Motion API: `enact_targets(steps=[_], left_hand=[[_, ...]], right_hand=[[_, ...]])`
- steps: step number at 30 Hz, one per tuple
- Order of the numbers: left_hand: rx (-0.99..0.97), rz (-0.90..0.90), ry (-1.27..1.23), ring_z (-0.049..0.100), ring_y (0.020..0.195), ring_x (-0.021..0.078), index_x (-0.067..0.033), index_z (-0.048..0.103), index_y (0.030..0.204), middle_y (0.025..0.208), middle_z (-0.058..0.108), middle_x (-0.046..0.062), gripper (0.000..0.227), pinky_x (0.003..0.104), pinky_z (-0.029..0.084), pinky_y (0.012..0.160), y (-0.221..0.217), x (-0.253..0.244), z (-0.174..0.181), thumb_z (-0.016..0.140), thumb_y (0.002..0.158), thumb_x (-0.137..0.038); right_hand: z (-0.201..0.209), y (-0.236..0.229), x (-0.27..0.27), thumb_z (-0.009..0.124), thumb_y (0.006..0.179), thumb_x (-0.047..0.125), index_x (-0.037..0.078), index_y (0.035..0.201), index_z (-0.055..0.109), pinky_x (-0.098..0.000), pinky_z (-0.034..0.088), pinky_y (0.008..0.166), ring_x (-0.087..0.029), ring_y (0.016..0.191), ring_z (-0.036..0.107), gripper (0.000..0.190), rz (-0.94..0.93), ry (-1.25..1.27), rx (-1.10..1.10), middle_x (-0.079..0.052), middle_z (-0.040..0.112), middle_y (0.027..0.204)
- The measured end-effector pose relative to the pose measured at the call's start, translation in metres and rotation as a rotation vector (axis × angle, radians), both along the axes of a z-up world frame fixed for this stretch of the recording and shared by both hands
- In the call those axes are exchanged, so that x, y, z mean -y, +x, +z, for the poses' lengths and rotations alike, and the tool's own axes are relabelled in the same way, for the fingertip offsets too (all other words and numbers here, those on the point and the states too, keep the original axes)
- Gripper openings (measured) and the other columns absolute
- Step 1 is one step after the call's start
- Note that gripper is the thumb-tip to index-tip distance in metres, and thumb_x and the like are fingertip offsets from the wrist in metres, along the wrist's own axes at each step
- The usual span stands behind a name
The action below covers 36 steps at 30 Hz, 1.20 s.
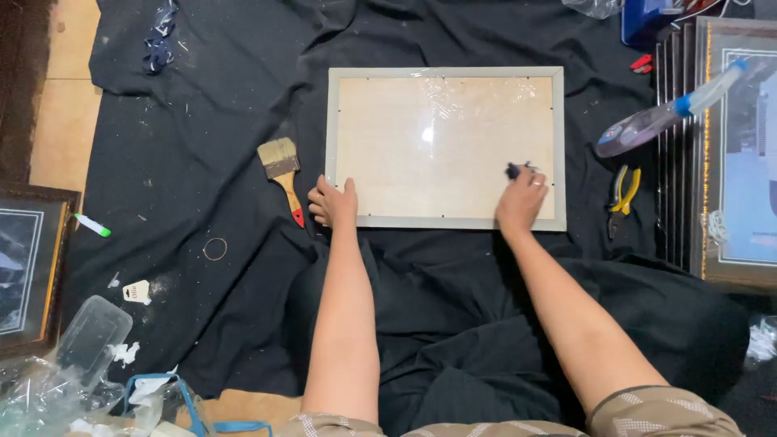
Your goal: Polishing and cleaning the glass of a picture frame using a cleaning spray and a cloth.
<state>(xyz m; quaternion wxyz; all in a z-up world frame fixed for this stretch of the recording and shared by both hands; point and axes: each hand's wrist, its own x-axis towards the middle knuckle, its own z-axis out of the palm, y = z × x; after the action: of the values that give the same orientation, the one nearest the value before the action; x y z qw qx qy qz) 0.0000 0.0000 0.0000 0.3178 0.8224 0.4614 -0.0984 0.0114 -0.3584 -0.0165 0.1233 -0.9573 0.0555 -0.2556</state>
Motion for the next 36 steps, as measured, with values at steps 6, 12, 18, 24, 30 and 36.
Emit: enact_targets(steps=[6,12,18,24,30,36], left_hand=[[0.007,-0.239,0.030,0.006,0.151,0.0457,-0.0361,0.002,0.165,0.171,-0.007,0.009,0.070,0.068,0.000,0.118,-0.004,0.038,0.044,0.035,0.107,-0.058],[-0.009,-0.287,-0.008,0.002,0.152,0.0441,-0.0464,0.010,0.163,0.170,-0.016,0.000,0.059,0.069,0.002,0.117,-0.001,0.024,0.022,0.027,0.107,-0.061],[-0.017,-0.324,-0.036,0.002,0.152,0.0449,-0.0488,0.007,0.162,0.169,-0.019,0.000,0.068,0.069,0.006,0.118,-0.002,0.017,0.021,0.042,0.105,-0.058],[-0.010,-0.211,0.134,0.029,0.140,0.0340,-0.0428,0.021,0.160,0.160,0.019,0.002,0.068,0.055,0.026,0.115,-0.008,0.017,0.029,0.054,0.101,-0.055],[-0.009,0.107,0.236,0.046,0.125,0.0374,-0.0080,0.042,0.122,0.128,0.051,0.017,0.054,0.047,0.029,0.109,-0.011,-0.031,-0.076,0.054,0.097,-0.054],[0.057,0.021,0.004,0.061,0.120,0.0373,-0.0055,0.070,0.119,0.118,0.069,0.019,0.069,0.050,0.042,0.101,-0.022,-0.053,-0.072,0.057,0.090,-0.067]], right_hand=[[0.007,-0.019,-0.150,0.066,0.092,0.008,0.011,0.130,0.065,-0.0482,0.054,0.081,-0.042,0.098,0.064,0.038,0.471,0.114,-0.071,-0.018,0.061,0.111],[0.018,0.016,-0.184,0.061,0.098,0.021,0.030,0.134,0.060,-0.0409,0.052,0.074,-0.030,0.092,0.064,0.037,0.803,-0.091,-0.108,-0.004,0.061,0.113],[0.034,0.056,-0.019,0.073,0.097,0.015,0.022,0.119,0.070,-0.0523,0.051,0.070,-0.043,0.090,0.063,0.024,0.254,-0.142,-0.095,-0.014,0.064,0.108],[-0.054,0.027,0.156,0.060,0.109,0.023,0.020,0.132,0.057,-0.0600,0.047,0.093,-0.053,0.109,0.054,0.023,-0.215,0.283,-0.461,-0.017,0.042,0.120],[-0.069,0.013,0.139,0.053,0.110,0.040,0.028,0.137,0.049,-0.0594,0.051,0.095,-0.050,0.115,0.059,0.030,-0.542,0.577,-0.639,-0.020,0.041,0.131],[-0.022,-0.009,0.135,0.068,0.097,0.054,0.021,0.142,0.047,-0.0546,0.048,0.104,-0.049,0.125,0.055,0.059,-0.470,0.759,-0.599,-0.026,0.049,0.132]])
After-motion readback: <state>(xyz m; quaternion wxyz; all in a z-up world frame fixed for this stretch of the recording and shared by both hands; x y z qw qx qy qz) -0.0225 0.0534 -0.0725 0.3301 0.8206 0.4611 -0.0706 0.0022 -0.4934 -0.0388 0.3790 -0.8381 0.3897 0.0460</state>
